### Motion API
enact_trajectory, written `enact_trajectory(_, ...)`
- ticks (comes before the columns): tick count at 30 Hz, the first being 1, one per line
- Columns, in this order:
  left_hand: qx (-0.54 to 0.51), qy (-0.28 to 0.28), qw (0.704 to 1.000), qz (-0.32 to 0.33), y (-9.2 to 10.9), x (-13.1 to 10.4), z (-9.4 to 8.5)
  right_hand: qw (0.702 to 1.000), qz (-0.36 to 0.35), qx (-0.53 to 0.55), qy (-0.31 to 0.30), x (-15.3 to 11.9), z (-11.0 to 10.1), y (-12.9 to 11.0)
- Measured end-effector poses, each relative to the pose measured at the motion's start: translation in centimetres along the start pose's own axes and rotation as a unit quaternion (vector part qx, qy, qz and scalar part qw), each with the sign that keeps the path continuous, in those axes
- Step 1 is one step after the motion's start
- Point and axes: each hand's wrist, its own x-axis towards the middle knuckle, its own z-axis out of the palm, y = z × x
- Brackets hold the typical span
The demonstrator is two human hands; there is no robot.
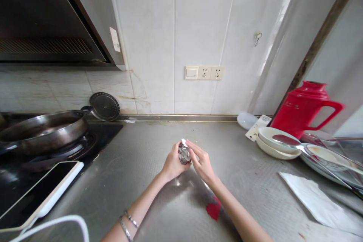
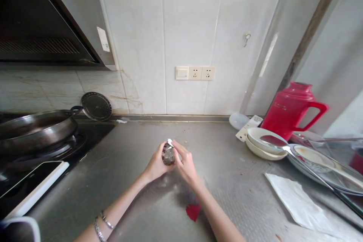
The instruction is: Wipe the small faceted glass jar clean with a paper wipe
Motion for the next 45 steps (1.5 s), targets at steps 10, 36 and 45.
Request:
enact_trajectory(10,0.024,0.013,1.0,-0.015,0.5,0.4,-0.5,0.997,-0.055,-0.012,0.044,-0.6,0.1,-0.1)
enact_trajectory(36,0.015,-0.003,1.0,0.023,1.6,0.1,-0.6,0.989,-0.126,-0.071,0.026,-0.2,-0.7,0.0)
enact_trajectory(45,0.018,-0.052,0.996,0.072,1.9,0.2,-0.9,0.953,-0.282,-0.112,-0.012,-0.4,-0.5,-0.5)
